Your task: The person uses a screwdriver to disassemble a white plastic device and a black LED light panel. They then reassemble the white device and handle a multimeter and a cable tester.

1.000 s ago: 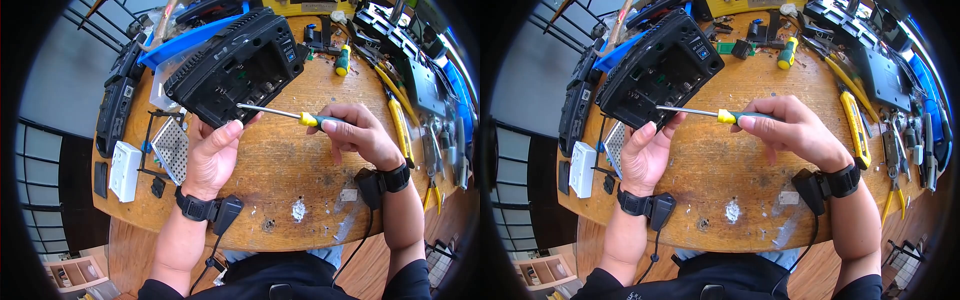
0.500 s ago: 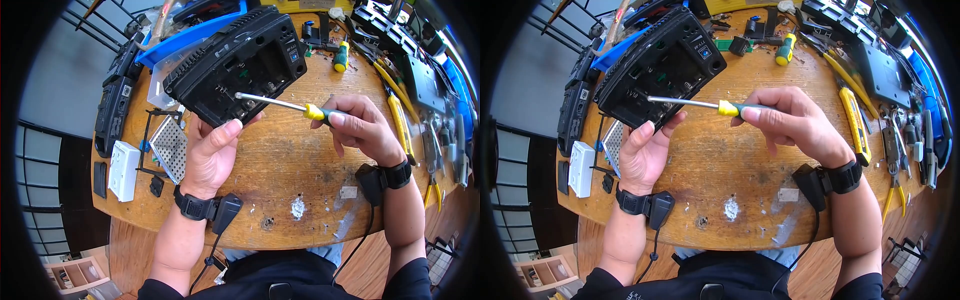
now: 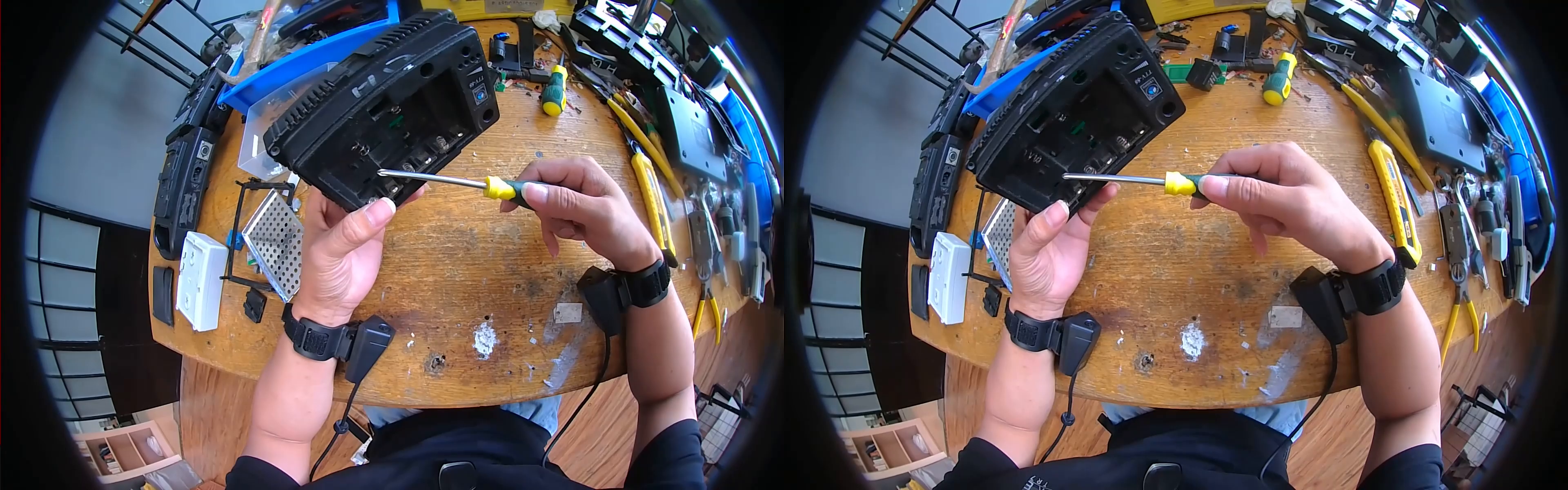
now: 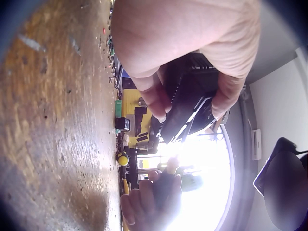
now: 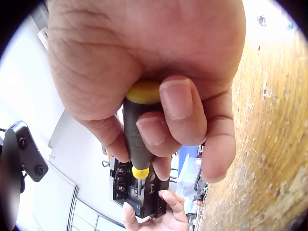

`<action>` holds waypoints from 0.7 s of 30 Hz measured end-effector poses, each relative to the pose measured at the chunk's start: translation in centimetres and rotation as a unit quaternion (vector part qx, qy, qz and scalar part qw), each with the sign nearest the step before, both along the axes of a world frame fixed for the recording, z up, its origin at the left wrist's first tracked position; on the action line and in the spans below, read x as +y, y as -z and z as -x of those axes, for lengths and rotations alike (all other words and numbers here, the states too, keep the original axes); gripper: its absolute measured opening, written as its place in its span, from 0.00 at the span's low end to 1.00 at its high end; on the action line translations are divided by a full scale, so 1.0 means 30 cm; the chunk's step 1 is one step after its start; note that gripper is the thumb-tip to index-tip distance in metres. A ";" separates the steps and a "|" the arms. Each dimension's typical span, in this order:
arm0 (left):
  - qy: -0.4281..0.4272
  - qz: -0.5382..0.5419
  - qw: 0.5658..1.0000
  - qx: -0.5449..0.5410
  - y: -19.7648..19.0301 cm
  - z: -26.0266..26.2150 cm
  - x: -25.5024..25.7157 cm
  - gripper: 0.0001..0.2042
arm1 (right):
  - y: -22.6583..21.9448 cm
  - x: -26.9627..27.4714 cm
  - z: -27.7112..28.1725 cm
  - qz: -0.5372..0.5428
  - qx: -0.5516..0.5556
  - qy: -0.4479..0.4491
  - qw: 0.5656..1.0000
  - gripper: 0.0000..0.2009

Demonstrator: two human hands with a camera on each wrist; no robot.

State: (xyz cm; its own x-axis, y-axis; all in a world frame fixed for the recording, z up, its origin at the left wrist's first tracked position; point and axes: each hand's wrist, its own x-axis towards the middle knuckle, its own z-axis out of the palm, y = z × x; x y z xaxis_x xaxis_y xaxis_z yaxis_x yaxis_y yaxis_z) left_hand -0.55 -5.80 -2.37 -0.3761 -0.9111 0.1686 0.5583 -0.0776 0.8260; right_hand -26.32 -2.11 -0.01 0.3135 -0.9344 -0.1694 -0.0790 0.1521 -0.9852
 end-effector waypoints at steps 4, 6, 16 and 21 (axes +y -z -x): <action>0.000 -0.002 1.000 0.001 0.001 -0.001 0.000 0.23 | 0.003 -0.002 0.002 -0.006 -0.011 -0.001 1.000 0.17; 0.006 -0.001 1.000 -0.002 0.002 -0.002 -0.003 0.23 | 0.003 -0.003 0.001 -0.010 -0.016 0.003 1.000 0.17; 0.007 -0.009 1.000 -0.004 0.000 0.000 0.002 0.23 | 0.021 0.000 0.020 0.008 -0.106 0.015 0.994 0.18; 0.026 -0.015 1.000 -0.006 -0.005 0.003 0.006 0.22 | 0.020 0.002 0.016 0.024 -0.094 -0.001 0.995 0.18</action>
State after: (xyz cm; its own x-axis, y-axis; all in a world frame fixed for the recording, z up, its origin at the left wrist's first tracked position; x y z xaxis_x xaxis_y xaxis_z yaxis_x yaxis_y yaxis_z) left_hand -0.64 -5.62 -2.23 -0.4240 -0.8952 0.1370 0.5434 -0.1305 0.8293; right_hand -26.79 -2.04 -0.62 0.3371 -0.9394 -0.0628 0.1065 0.1043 -0.9888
